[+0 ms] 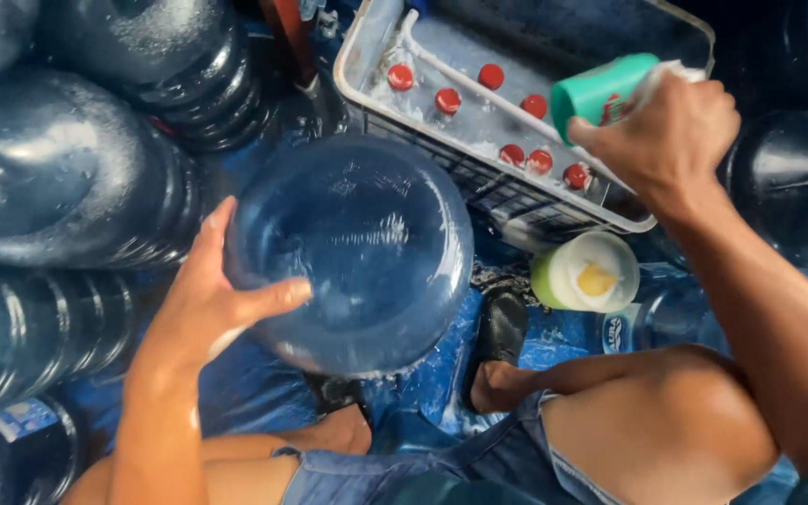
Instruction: The person is cleaning large plastic water jugs by scrubbing them with a sponge and soapy water and then rinsing them.
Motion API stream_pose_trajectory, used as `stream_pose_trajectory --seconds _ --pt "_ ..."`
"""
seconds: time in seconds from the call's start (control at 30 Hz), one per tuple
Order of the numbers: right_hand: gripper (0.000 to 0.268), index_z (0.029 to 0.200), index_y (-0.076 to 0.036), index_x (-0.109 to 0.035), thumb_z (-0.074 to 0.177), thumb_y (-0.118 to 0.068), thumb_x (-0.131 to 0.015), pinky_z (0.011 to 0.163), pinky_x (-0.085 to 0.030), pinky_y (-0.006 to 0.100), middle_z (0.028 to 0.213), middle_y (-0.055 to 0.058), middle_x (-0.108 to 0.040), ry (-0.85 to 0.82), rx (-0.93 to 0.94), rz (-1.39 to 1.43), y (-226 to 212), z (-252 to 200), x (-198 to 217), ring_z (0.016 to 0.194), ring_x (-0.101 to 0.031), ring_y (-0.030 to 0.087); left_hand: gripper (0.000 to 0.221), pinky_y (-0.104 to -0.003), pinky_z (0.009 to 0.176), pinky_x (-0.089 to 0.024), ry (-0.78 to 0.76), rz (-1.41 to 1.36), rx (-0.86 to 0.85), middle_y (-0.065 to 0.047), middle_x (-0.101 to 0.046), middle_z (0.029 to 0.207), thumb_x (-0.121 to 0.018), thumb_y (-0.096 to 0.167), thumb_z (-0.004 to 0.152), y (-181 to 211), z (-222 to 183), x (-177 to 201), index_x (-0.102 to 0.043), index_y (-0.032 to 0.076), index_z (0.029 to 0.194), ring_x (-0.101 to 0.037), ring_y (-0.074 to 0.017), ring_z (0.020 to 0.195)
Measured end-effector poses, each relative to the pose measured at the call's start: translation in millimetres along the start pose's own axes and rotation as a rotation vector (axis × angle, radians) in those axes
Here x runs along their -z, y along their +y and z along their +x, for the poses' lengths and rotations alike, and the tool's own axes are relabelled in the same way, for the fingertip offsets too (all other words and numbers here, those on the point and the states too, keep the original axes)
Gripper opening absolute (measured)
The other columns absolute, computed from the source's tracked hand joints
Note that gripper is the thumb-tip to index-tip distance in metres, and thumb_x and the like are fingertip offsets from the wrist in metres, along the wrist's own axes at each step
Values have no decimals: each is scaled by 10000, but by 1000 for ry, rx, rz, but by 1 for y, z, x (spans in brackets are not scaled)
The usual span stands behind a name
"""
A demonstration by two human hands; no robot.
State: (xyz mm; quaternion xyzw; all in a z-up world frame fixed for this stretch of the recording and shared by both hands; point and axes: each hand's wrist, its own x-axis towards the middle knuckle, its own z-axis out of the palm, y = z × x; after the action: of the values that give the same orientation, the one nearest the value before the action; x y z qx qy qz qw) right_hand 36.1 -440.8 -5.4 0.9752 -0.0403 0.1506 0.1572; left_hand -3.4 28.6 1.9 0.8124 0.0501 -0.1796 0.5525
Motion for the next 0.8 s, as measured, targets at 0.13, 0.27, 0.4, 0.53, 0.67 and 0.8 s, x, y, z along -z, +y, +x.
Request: stream_pose_trajectory --seconds 0.13,0.27,0.4,0.53,0.67,0.8 --pt "550 814 -1 -758 877 -535 -872 441 -496 317 668 66 -676 -304 -292 492 -27 22 -78 467 -572 177 1325 -445 1125 -361 -84 126 163 -206 -473 1502 -909 272 432 22 -2 -3 -269 20 1565 -491 -302 1370" --pt "651 879 73 -742 723 -529 -932 553 -557 373 782 130 -720 -521 -561 623 -62 46 -150 585 -655 225 1363 -465 1082 -424 -80 365 250 -164 -546 1416 -950 401 367 32 2 -6 -332 78 1538 -579 -314 1281" --pt "646 741 8 -732 709 -602 -942 598 -532 365 723 104 -686 -679 -532 522 -91 55 -206 578 -617 200 1491 -493 1097 -424 -100 540 389 -179 -534 1440 -1015 471 334 40 5 -11 -260 70 1556 -575 -352 1303" --pt "668 1061 9 -752 680 -505 -944 702 -582 454 907 159 -729 -691 -493 420 -115 53 -241 792 -712 317 1359 -465 1068 -468 -94 534 476 -129 -650 1319 -1017 500 335 48 11 -17 -356 112 1457 -698 -322 1177" --pt "609 1075 -17 -765 653 -436 -900 688 -583 453 931 143 -731 -749 -340 290 -118 54 -276 800 -713 317 1398 -497 1061 -485 -91 496 448 -135 -600 1354 -1041 508 301 48 13 -21 -379 83 1457 -687 -321 1184" --pt "630 969 15 -773 665 -518 -920 724 -597 446 839 132 -753 -815 -383 450 -117 57 -301 786 -727 313 1550 -499 1097 -402 -108 482 324 -188 -503 1469 -1065 512 324 32 11 -20 -251 40 1555 -572 -328 1310"
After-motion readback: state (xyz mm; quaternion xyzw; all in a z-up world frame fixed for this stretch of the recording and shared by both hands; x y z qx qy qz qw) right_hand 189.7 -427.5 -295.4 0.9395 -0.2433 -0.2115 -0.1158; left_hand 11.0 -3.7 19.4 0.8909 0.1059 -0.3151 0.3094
